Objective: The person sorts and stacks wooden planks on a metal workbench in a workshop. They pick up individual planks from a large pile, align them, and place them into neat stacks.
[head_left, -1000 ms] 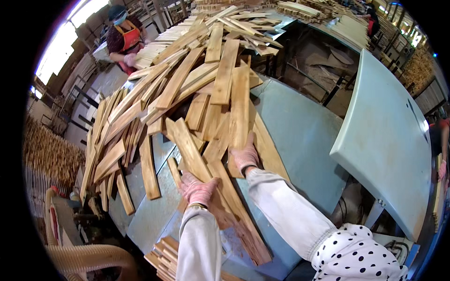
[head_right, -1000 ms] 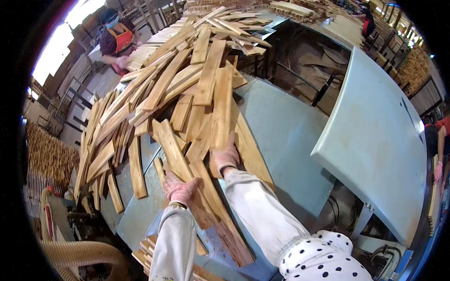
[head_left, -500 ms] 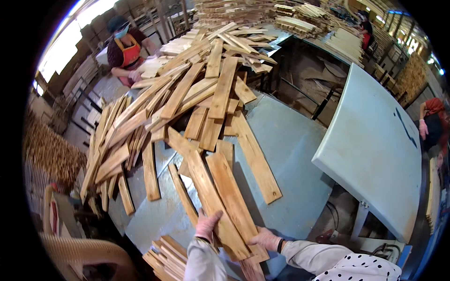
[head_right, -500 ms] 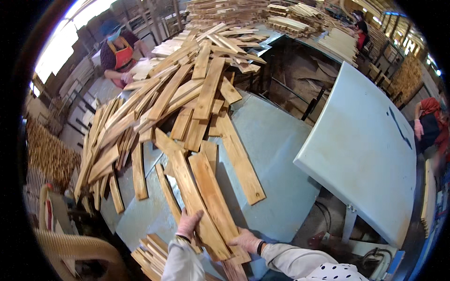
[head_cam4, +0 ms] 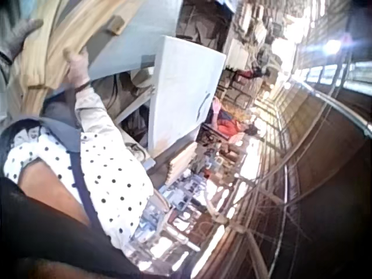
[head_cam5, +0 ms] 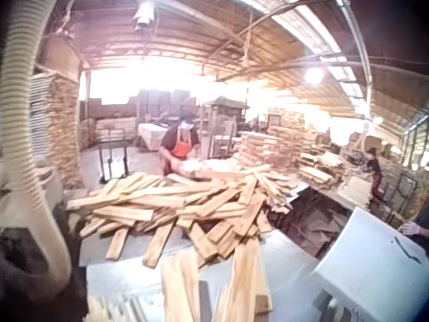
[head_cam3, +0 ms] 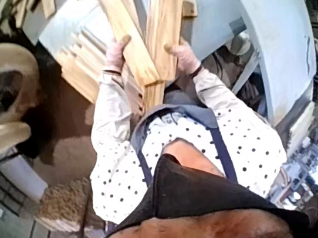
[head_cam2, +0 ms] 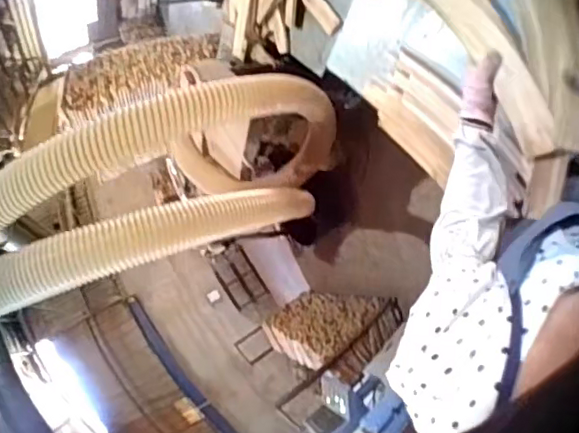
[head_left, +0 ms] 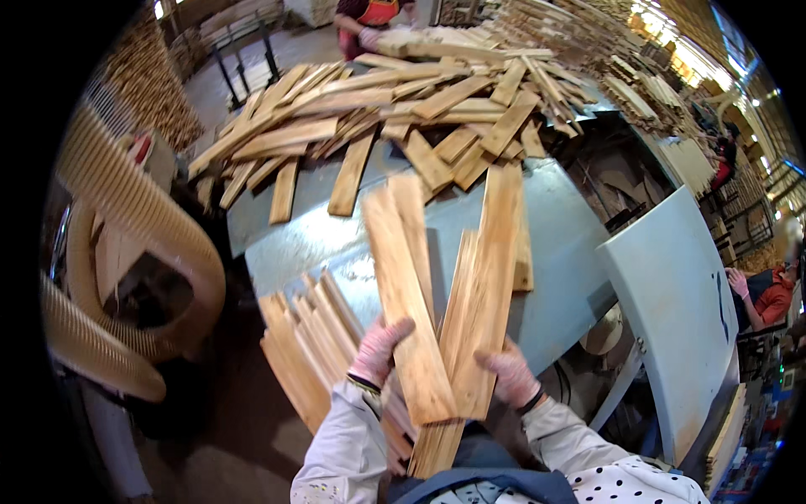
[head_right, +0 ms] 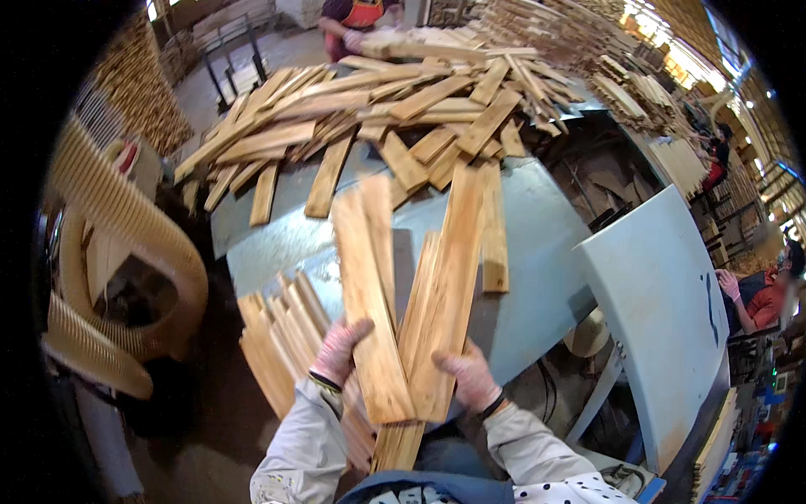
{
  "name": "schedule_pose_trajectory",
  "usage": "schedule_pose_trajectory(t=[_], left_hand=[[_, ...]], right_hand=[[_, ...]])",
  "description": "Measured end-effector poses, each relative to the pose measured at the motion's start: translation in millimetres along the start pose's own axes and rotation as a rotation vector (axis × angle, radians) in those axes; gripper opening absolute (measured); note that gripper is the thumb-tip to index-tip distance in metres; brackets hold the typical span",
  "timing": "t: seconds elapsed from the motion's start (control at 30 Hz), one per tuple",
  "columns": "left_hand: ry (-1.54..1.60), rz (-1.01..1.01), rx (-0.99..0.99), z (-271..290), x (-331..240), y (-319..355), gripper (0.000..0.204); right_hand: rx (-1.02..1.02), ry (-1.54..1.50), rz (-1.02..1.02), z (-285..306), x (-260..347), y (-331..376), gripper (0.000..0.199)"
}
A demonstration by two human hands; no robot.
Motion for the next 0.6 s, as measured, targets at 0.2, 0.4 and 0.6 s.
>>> schedule_pose_trajectory(t=[0.2,0.4,0.6], left_hand=[[-0.12,-0.297,-0.379,84.1,-144.9,140.7,0.052],[-0.896,-0.244,-0.727,291.6,-109.3,305.0,0.056],[-0.769,0.02,-0.901,298.0,25.6,336.8,0.058]], right_hand=[[0.107,0.229,0.022,-34.7,48.8,0.3,0.067],[-0.276,1.033,0.007,-58.4,-26.0,-76.4,0.073],[-0.322,1.477,-0.182,-81.9,-172.1,-114.3,0.094]])
Point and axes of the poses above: each hand's wrist, its own y-axis away from the middle knuckle, its own z-axis out of the back of the hand, x = y × z, the point moved 2 cm from there along -y, towards the middle knuckle, and after that the axes turned 12 degrees about -z, right-handed, at the moved point
